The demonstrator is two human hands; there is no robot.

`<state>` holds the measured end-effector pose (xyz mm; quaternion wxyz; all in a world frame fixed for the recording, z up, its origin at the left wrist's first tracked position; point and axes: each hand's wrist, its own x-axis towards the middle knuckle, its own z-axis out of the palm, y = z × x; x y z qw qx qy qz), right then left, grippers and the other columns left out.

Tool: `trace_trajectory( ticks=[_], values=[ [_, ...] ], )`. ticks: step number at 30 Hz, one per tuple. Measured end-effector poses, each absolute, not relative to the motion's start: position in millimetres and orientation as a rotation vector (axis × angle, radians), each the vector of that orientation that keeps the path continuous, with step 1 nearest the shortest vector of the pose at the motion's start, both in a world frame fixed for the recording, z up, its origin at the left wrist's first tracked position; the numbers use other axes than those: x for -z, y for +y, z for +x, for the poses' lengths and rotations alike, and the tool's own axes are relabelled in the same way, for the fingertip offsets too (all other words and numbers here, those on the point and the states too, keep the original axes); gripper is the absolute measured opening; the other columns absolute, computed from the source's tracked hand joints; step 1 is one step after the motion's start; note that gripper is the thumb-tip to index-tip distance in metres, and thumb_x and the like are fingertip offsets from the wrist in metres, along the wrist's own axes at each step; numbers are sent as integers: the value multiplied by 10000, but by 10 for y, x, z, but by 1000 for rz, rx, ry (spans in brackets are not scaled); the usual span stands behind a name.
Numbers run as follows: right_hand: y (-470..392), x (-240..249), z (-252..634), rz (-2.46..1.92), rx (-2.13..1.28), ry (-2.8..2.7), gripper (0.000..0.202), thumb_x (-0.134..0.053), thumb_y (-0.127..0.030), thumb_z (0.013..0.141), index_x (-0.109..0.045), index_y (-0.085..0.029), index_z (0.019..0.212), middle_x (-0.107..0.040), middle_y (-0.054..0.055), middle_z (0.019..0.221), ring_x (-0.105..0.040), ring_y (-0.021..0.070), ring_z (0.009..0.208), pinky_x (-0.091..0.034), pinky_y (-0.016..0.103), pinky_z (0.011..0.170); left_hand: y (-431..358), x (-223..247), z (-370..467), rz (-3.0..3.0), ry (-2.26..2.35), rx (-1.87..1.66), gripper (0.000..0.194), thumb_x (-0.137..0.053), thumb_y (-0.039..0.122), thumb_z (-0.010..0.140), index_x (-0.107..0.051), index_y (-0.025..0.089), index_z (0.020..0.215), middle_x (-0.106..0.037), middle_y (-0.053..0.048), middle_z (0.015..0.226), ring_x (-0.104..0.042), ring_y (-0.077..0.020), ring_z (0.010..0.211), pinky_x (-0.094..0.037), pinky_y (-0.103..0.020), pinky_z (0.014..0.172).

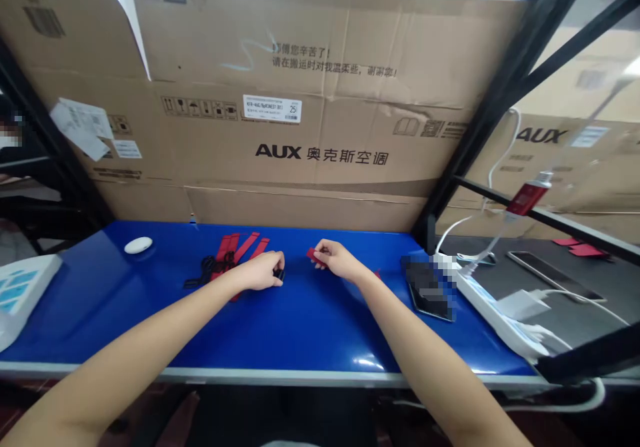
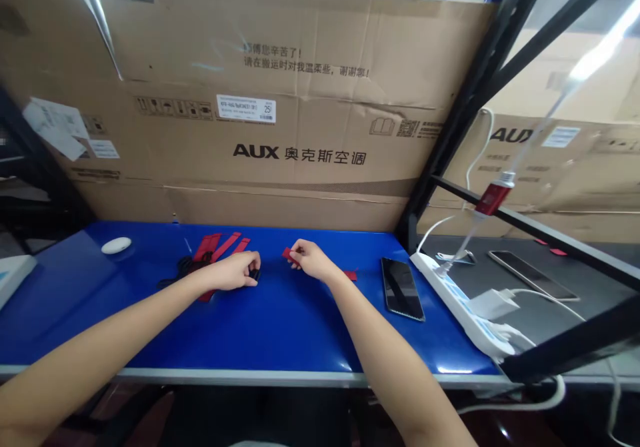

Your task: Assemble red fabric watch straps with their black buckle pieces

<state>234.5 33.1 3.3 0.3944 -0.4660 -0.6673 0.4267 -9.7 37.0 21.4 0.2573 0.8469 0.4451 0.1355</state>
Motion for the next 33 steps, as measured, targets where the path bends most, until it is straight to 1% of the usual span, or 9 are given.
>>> trace_trajectory(
  ticks=[4,7,11,14,20,23,28,30,33],
  values=[
    [292,113,2269,-1215,-1028,-1821,47,-530,-221,852,-523,-196,813,-647,7,699,-545,118,558,-418,242,576,501,-50,134,1972,1110,-754,184,-702,213,709,-559,181,820,-591,10,731,-610,-159,661,-489,-287,648],
    [282,153,2239,-1219,-891,-1868,45,-513,-181,844,-539,-196,811,-621,-5,675,-567,136,633,-406,244,612,479,66,244,1638,929,-915,240,-729,298,737,-601,152,878,-625,-24,824,-664,-177,721,-551,-343,700],
    [230,97,2226,-1140,-928,-1913,55,-506,-196,848,-552,-189,818,-599,-7,686,-554,140,651,-402,255,628,390,122,268,1413,780,-943,356,-806,338,694,-669,126,945,-671,-59,882,-682,-189,787,-574,-371,770],
    [198,25,2248,-1047,-977,-1931,75,-518,-229,854,-563,-184,815,-583,-7,712,-528,137,667,-395,261,647,360,115,250,1319,732,-943,364,-833,311,681,-692,121,958,-689,-74,899,-682,-188,817,-577,-353,782],
    [210,-4,2305,-907,-1019,-1889,104,-575,-289,847,-591,-189,824,-565,-4,793,-487,144,738,-375,278,716,338,82,258,1161,683,-958,321,-831,213,688,-715,123,973,-701,-77,932,-686,-179,851,-582,-335,809],
    [211,17,2251,-827,-1155,-1668,92,-600,-276,814,-574,-209,872,-546,-8,839,-491,149,781,-380,278,745,306,55,284,1085,642,-997,303,-800,143,703,-719,127,995,-708,-82,977,-686,-173,874,-578,-331,838],
    [153,12,2072,-718,-1309,-1366,213,-599,-255,733,-549,-245,939,-547,7,934,-515,177,911,-411,289,808,242,35,329,991,632,-1024,305,-758,39,685,-697,141,965,-713,-62,951,-685,-164,873,-576,-333,845],
    [135,12,2022,-794,-1281,-1441,182,-600,-303,751,-547,-240,914,-552,18,942,-513,187,924,-419,299,818,227,45,339,976,649,-1011,257,-765,54,681,-688,132,913,-712,-57,916,-684,-160,858,-574,-335,849],
    [148,25,2016,-896,-1171,-1541,148,-597,-345,776,-526,-216,796,-540,30,948,-512,190,924,-423,314,848,231,69,340,1079,718,-995,220,-794,120,673,-689,115,867,-709,-56,850,-682,-166,808,-579,-358,830]
  ],
)
